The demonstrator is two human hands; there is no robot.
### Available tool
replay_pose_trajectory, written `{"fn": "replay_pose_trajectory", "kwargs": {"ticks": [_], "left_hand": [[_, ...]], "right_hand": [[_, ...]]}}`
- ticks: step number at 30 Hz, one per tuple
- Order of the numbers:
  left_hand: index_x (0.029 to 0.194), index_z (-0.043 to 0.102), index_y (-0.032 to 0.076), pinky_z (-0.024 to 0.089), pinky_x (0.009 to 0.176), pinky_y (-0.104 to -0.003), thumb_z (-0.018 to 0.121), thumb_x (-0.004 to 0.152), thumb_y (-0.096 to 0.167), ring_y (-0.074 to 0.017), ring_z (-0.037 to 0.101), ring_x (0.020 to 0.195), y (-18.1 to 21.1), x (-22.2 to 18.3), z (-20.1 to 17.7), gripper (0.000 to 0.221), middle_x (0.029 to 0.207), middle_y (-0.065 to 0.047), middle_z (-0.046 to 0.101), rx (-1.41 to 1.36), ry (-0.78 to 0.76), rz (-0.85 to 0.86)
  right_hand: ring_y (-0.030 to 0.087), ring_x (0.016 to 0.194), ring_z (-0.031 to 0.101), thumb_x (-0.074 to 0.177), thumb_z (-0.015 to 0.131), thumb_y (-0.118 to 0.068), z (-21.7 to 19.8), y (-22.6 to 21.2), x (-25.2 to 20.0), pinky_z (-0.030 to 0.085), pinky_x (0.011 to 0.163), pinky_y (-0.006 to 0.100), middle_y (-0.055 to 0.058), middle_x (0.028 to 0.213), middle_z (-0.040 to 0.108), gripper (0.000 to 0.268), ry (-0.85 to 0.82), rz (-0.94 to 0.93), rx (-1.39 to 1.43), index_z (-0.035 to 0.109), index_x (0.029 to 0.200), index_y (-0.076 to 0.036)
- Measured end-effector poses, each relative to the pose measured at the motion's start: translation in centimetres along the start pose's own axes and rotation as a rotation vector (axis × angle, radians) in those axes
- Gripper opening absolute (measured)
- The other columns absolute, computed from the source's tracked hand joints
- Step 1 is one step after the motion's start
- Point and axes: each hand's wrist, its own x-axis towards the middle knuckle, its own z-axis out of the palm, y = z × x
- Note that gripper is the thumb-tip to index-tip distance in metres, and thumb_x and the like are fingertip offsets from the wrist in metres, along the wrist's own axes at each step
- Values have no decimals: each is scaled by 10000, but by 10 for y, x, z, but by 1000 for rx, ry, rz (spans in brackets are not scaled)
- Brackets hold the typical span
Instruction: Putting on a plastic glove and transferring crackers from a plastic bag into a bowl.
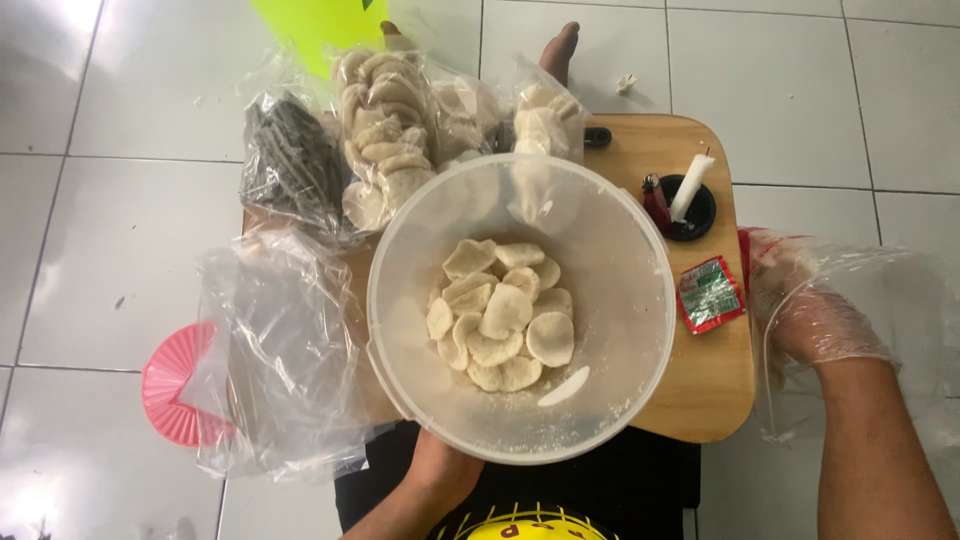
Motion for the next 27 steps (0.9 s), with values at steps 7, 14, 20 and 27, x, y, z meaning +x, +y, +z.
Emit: {"fn": "replay_pose_trajectory", "kwargs": {"ticks": [7, 14, 20, 27], "left_hand": [[1168, 684, 48, 533, 968, -306, 585, 945, 195, -139, 663, 1035, 15, -9, -1, 285, 1104, -26, 721, 243, -120, -62], [1117, 707, 96, 528, 947, -250, 582, 946, 205, -75, 659, 1009, 31, -23, 3, 238, 1061, 38, 726, 493, -239, -95], [1077, 724, 134, 524, 930, -205, 579, 947, 212, -23, 654, 988, 33, -53, -19, 210, 1026, 89, 730, 704, -325, -102], [904, 802, 46, 605, 695, -222, 649, 840, 135, -134, 822, 817, 111, -110, -42, 189, 865, -72, 869, 495, -152, -151]], "right_hand": [[283, 965, 657, 896, 591, -259, -27, 30, 3, 528, 866, 384, 93, 1078, 683, 241, -61, 143, -1374, 582, 1136, -247], [495, 1121, 684, 963, 482, -398, -36, 5, -43, 536, 889, 523, 308, 1283, 721, 532, 173, 497, -811, 768, 1196, -15], [357, 632, 630, 1083, 602, -145, -54, 79, -94, 485, 561, 472, 225, 734, 689, 297, 583, 165, -826, 745, 933, 68], [364, 994, 680, 1126, 805, 77, 32, -49, -178, 554, 867, 409, 313, 1161, 711, 230, 722, -400, -402, 691, 1274, 211]]}}
